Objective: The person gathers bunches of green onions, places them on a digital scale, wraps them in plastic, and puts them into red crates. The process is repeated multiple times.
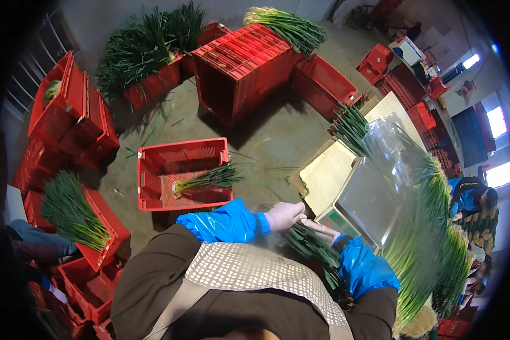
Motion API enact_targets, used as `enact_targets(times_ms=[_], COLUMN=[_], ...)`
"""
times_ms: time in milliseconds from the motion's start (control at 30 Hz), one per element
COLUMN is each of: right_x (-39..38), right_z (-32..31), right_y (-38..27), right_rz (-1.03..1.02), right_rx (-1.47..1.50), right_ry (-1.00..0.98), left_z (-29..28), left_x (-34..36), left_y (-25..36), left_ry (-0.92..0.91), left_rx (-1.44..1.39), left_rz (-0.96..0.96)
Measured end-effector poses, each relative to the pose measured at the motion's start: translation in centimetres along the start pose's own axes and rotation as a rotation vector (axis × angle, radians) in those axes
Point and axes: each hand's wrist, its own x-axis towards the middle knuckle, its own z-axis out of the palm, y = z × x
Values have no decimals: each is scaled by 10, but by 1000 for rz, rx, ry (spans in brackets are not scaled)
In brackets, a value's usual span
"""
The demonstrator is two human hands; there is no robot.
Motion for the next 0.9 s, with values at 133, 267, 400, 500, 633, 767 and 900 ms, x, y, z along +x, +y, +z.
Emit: enact_targets(times_ms=[133,267,400,500,633,767,900], right_x=[17,40,20,-11,-27,-5,3], right_z=[-29,-50,-21,18,55,73,71], right_y=[23,46,6,-62,-127,-151,-141], right_rz=[88,158,134,-71,-180,-497,-516], right_rx=[7,59,-371,-208,-1101,-276,-422], right_ry=[12,8,220,-92,267,-25,33], left_z=[-15,-18,-41,-82,-142,-192,-230], left_x=[-13,-30,-62,-98,-119,-142,-163], left_y=[-11,-17,4,23,38,44,33], left_ry=[306,348,521,607,668,934,1211], left_rx=[-135,-280,-383,-512,-175,-198,-231], left_rz=[-253,-209,-164,-77,-78,-38,117])
